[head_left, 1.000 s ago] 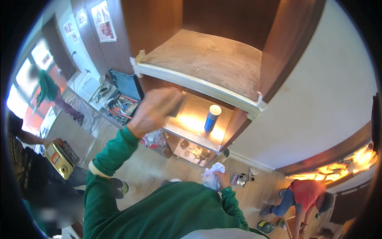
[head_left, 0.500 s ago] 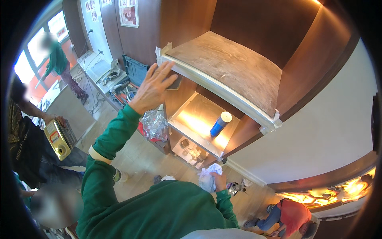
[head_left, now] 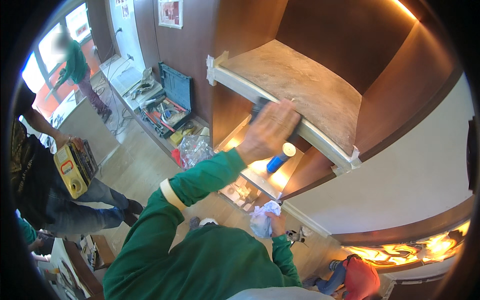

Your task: The person uses shears to cut a large sheet of material, then wipes a wooden shelf with a cloth. The person continues cutting the material into smaller pieces.

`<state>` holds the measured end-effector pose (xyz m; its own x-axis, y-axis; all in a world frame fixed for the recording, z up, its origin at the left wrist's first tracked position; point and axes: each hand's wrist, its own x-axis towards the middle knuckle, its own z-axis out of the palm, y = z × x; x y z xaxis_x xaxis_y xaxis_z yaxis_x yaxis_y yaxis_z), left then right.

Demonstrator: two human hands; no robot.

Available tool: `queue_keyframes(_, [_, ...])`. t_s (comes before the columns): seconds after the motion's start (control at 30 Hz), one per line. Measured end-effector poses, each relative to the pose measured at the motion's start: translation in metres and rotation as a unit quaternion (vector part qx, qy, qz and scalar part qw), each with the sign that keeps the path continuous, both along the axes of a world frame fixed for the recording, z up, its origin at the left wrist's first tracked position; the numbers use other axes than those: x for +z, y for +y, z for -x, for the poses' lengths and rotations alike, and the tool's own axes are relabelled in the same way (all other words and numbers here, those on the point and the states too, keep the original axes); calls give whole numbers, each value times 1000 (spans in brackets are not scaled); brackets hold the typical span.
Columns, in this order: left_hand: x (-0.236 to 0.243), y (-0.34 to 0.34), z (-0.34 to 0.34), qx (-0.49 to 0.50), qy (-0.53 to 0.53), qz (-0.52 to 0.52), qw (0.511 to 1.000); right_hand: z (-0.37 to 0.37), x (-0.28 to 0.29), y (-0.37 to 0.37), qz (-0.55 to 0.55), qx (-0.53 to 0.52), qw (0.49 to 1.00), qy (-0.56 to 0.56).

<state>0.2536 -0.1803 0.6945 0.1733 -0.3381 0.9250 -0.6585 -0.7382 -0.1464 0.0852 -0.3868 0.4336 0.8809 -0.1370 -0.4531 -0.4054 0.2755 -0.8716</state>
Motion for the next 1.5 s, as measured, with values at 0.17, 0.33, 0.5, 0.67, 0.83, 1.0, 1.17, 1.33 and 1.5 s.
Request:
queue_keyframes(0.17, [7,35,-28,-57,-3,-51,997,6,-21,-2,78,26,997,-14])
queue_keyframes(0.33, [11,115,-73,56,-29,-9,998,24,-36,-16,10,-12,999,43])
queue_keyframes(0.5, [6,12,-38,-66,12,-28,997,3,-19,4,-20,15,998,49])
queue_keyframes(0.67, [25,0,-24,-151,56,-75,984,-30,47,23,20,78,997,-16])
queue_keyframes(0.83, [71,103,-51,-51,44,26,997,-35,175,18,-70,75,989,-107])
queue_keyframes(1.0, [144,94,-43,-76,-38,76,993,-84,320,26,10,85,928,-362])
queue_keyframes(1.17, [172,55,-80,-138,3,42,990,-187,406,34,54,7,901,-430])
queue_keyframes(1.33, [151,34,-114,-182,261,-146,937,-190,389,40,420,-170,762,-462])
queue_keyframes(1.5, [227,59,-86,-257,125,-11,958,-130,460,14,356,-98,739,-564])
